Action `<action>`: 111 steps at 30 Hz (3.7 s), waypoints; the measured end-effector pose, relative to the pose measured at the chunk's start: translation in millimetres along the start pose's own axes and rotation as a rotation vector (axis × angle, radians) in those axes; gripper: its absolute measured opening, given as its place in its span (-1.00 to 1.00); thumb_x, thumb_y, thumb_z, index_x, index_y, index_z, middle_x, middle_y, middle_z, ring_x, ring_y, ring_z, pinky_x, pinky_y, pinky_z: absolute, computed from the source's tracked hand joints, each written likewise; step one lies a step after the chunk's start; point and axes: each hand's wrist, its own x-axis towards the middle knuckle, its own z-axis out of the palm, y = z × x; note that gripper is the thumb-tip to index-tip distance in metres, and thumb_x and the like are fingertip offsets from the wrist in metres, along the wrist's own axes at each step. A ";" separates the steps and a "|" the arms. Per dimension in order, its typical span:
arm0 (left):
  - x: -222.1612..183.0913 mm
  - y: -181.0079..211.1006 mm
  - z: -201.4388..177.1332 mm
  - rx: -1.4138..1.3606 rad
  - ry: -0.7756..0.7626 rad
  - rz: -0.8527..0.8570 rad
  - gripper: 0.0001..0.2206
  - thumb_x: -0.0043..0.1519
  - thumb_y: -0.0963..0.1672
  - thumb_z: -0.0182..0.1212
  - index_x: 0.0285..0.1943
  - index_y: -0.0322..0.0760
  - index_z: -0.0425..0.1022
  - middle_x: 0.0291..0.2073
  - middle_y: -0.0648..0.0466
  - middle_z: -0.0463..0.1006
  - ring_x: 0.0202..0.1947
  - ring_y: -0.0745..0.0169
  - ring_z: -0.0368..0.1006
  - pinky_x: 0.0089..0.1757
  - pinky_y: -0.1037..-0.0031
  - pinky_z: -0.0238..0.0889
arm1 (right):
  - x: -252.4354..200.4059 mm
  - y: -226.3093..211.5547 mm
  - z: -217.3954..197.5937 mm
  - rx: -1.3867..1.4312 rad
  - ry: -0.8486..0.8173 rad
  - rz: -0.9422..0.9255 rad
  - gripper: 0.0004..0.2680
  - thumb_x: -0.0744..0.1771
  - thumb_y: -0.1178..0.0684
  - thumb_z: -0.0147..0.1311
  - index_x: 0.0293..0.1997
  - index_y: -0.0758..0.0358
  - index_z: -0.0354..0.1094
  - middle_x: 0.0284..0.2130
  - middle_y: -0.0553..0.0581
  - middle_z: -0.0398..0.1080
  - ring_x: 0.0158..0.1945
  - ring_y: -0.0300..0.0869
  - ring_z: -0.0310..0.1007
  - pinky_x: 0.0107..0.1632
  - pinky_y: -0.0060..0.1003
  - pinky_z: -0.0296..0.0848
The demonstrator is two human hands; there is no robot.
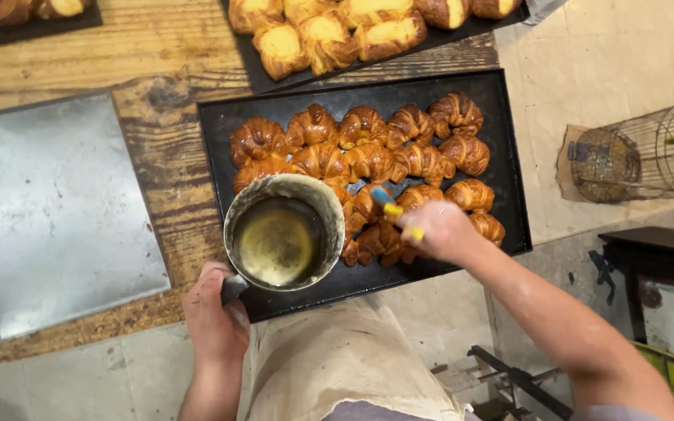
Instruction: Glazing croissants on a baking tray using a pastry brush and a pot of glaze
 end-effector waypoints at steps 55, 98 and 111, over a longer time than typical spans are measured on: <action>14.2 -48.3 -12.7 0.087 -0.125 0.253 -0.77 0.26 -0.19 0.04 -0.51 -0.29 0.38 -0.47 0.08 0.27 -0.38 0.35 0.18 -0.24 0.57 0.14 | 121.4 -140.3 -9.9 0.184 0.428 0.608 -0.83 0.43 0.04 -0.02 -0.20 0.29 0.46 -0.28 0.15 0.56 -0.24 0.16 0.55 -0.12 0.01 0.52; -3.5 30.0 -59.4 0.031 -0.137 0.248 -0.73 0.33 -0.19 0.02 -0.50 -0.32 0.33 -0.47 0.04 0.24 -0.37 0.32 0.12 -0.25 0.58 0.08 | -10.2 -146.0 103.0 -0.066 0.426 0.613 -0.82 0.41 -0.05 0.02 -0.21 0.22 0.44 -0.46 0.20 0.43 -0.43 0.14 0.45 -0.28 -0.03 0.47; -4.4 27.0 -78.8 -0.010 -0.093 0.285 -0.73 0.34 -0.18 0.00 -0.49 -0.18 0.21 -0.47 0.17 0.13 -0.39 0.39 0.02 -0.25 0.59 0.01 | 9.6 -165.0 112.6 0.094 0.199 -0.108 -0.87 0.37 -0.02 0.14 -0.32 0.15 0.42 -0.45 0.09 0.42 -0.46 -0.09 0.42 -0.32 -0.24 0.52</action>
